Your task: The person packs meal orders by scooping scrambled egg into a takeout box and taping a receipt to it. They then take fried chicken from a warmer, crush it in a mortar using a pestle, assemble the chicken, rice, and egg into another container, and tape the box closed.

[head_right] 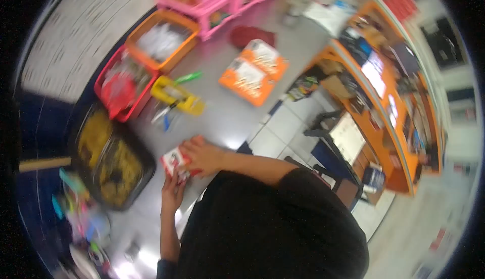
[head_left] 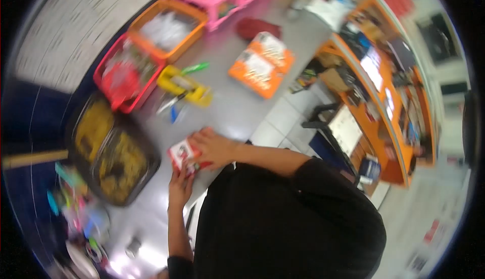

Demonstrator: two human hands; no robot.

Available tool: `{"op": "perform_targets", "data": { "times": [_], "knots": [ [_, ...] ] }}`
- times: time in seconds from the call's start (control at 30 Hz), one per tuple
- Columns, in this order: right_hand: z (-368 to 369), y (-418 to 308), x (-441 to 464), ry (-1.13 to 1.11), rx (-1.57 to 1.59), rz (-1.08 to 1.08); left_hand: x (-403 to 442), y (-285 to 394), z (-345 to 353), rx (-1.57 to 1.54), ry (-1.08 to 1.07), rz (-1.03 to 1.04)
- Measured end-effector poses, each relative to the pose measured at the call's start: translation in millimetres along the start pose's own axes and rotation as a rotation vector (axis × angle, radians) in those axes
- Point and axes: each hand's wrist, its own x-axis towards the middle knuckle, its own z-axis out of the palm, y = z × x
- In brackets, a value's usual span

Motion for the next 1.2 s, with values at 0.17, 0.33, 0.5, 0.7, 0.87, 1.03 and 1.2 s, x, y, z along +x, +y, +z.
{"op": "perform_targets", "data": {
  "times": [0.17, 0.33, 0.5, 0.7, 0.87, 1.03, 1.2],
  "knots": [
    [-8.3, 18.7, -28.9, -0.004, -0.033, 0.069, 24.8, -11.3, 27.3, 0.376, 0.013, 0.196],
    [-7.7, 40.3, -54.2, 0.076, 0.126, 0.101, 38.7, 6.5, 43.6, 0.385, 0.011, 0.180],
    [3.7, 56.2, -60.3, 0.141, 0.300, 0.034, 24.7, 34.9, 57.5, 0.429, 0.016, -0.076],
    [10.3, 61.0, -61.3, 0.198, 0.317, 0.031, 22.3, 118.4, 120.1, 0.304, 0.347, -0.414],
    [17.6, 60.3, -61.7, 0.231, 0.271, 0.031, 36.9, 152.3, 134.7, 0.327, 0.211, -0.621],
    [13.2, 58.2, -59.1, 0.139, 0.216, 0.037, 50.7, 166.6, 130.8, 0.288, 0.106, -0.756],
    [24.3, 63.7, -59.8, 0.261, 0.202, 0.032, 60.9, 178.1, 121.5, 0.238, 0.029, -0.844]
  ]
}}
